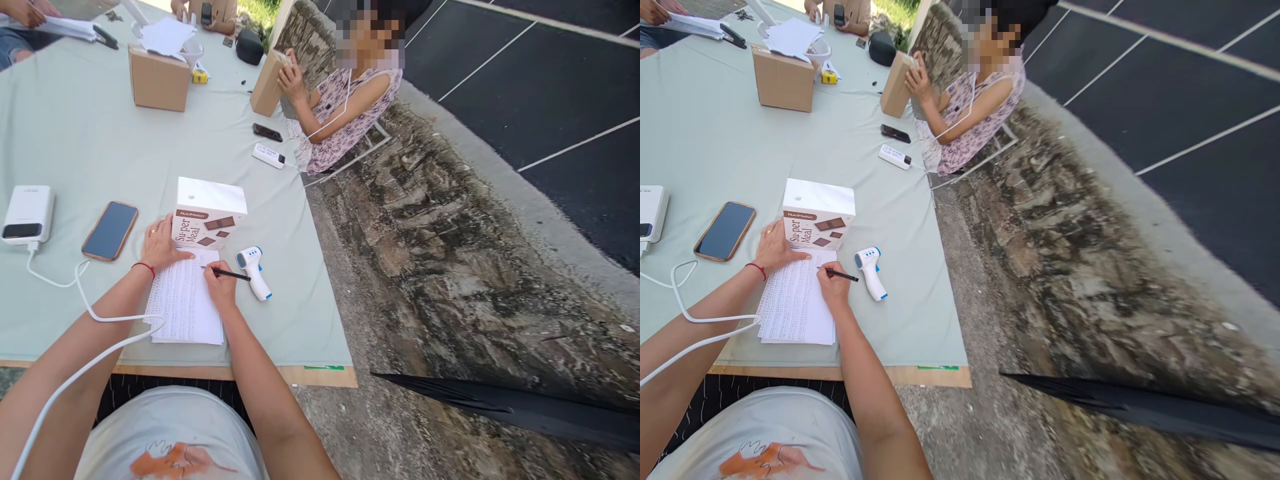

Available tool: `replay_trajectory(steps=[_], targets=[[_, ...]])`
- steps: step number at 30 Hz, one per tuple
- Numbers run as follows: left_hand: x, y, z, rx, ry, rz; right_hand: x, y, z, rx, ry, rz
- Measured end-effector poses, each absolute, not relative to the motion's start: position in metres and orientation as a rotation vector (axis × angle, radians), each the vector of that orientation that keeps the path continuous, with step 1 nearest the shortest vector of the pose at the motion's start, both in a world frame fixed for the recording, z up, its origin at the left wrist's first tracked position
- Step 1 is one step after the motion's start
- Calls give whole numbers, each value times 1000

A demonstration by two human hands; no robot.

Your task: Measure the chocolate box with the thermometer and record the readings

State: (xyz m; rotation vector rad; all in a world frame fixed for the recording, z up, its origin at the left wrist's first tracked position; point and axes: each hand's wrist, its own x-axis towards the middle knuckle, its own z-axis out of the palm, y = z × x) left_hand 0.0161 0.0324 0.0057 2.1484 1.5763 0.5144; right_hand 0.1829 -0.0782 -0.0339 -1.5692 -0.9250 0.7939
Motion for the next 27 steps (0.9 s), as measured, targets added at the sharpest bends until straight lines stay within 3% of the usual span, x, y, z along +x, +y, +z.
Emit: replay_trajectory(steps=[27], targets=[[15,34,2,2156,1553,549,182,-80,-33,-1569,-897,746]])
